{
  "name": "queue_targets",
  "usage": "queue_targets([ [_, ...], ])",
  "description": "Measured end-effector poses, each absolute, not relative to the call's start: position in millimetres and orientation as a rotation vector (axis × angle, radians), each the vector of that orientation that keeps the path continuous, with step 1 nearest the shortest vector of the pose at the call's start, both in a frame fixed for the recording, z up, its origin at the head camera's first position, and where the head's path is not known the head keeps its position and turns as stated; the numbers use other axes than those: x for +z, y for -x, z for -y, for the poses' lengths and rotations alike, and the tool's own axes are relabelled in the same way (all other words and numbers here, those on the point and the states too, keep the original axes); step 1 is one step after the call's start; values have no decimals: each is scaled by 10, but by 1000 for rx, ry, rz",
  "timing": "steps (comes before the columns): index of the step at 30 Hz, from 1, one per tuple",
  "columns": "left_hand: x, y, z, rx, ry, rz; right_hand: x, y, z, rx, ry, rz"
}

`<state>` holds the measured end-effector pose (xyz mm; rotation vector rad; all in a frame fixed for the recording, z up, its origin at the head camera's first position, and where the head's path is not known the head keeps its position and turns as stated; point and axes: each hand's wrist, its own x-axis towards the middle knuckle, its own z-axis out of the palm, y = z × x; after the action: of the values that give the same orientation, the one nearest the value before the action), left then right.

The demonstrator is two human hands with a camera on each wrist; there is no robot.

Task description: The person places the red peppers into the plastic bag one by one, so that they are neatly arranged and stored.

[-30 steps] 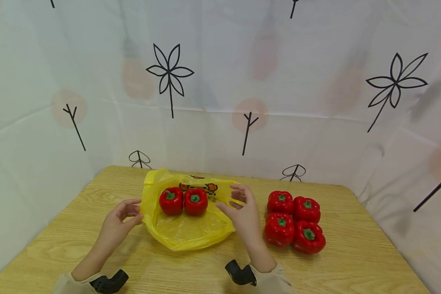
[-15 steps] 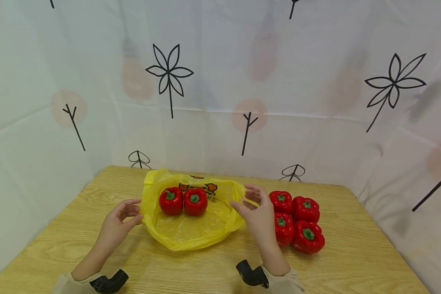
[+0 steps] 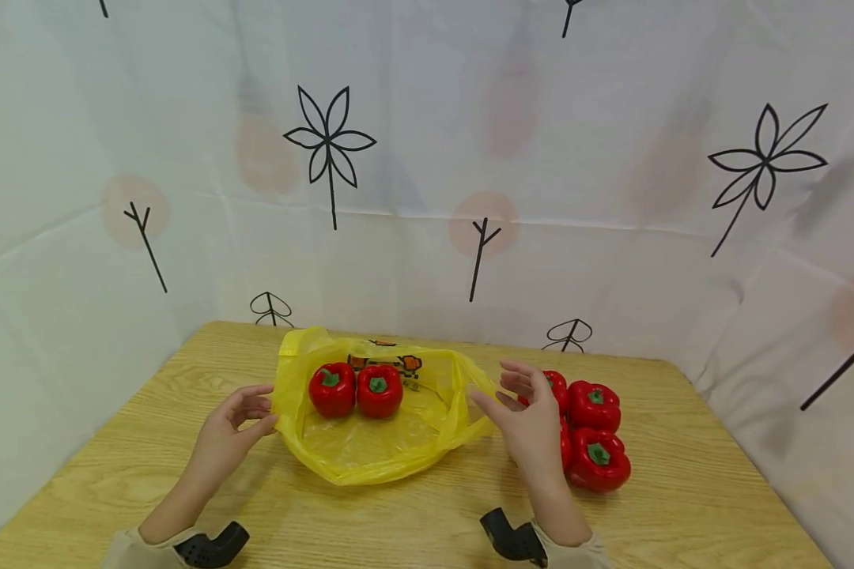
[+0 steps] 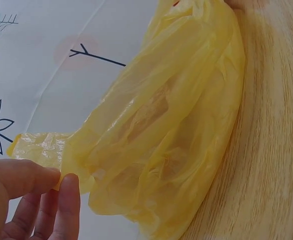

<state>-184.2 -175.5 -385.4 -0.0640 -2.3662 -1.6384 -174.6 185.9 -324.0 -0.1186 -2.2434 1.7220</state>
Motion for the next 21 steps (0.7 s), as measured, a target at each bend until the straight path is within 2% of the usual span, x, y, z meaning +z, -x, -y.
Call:
queue_targets([
  [21,-3859,1860,1756,-1644,68,2352,-3286,1674,-2165,1648,262,2261],
])
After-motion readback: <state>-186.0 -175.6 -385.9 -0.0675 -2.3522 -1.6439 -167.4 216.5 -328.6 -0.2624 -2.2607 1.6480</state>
